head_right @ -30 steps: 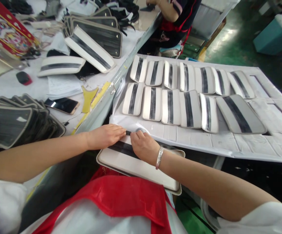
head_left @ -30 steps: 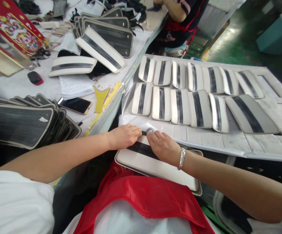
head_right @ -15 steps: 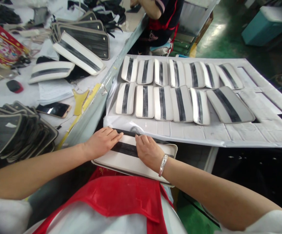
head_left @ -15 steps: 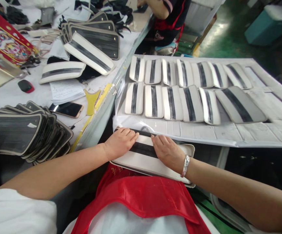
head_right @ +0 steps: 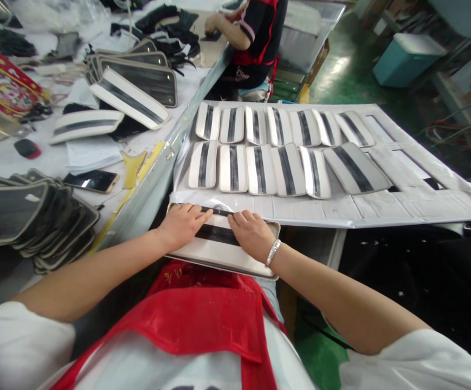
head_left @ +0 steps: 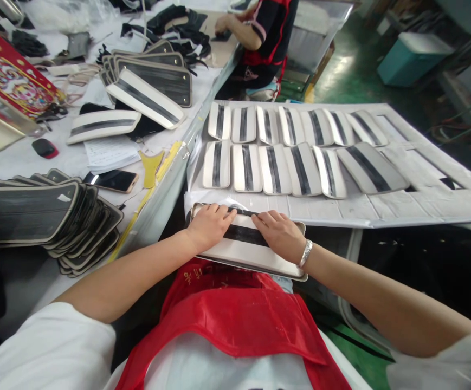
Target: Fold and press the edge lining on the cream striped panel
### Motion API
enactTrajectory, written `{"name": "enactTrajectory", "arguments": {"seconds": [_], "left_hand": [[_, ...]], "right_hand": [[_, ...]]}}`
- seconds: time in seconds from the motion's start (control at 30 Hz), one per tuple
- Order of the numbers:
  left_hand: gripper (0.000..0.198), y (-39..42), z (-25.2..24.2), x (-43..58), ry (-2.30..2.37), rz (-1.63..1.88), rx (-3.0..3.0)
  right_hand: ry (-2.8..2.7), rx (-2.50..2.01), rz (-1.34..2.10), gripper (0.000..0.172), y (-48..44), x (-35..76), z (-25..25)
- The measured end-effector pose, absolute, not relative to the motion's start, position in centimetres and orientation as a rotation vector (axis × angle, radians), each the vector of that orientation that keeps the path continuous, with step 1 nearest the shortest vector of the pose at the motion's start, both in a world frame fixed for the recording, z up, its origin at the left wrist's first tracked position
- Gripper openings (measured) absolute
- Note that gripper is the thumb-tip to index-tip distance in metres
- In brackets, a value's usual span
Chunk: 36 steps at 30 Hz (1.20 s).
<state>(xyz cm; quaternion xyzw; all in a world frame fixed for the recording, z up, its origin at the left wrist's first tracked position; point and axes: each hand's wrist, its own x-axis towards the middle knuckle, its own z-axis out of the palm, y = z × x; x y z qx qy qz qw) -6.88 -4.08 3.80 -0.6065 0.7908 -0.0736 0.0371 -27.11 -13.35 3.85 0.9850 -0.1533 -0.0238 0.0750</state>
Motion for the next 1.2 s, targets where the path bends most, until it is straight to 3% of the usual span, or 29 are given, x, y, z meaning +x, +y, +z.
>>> {"name": "enactTrajectory", "arguments": {"seconds": [0.47, 0.57, 0.7, 0.8, 1.2], "left_hand": [[0.040, -4.3, 4.9, -8.6, 2.328, 0.003, -1.856], [0.039, -3.6, 5.8, -8.7, 2.343, 0.113, -1.880], [0.031, -0.3, 6.1, -8.6, 2.753, 0.462, -1.813], [0.022, 2.1, 5.3, -8.6, 2.868, 0.672, -1.703], [0.024, 2.7, 3.0, -9.0, 2.877, 0.431, -1.820]], "right_hand": [[-0.715, 3.084, -0.184, 0.038, -12.1, -26.2, 5.7], [-0.731, 3.237, -0.032, 0.034, -10.8, -28.2, 6.4], [-0.674, 3.450, 0.288, 0.026, -7.3, -31.1, 6.1], [-0.572, 3.466, 0.318, 0.024, -5.2, -31.5, 5.1], [-0.795, 3.389, 0.212, 0.027, -4.9, -29.7, 3.5]]}}
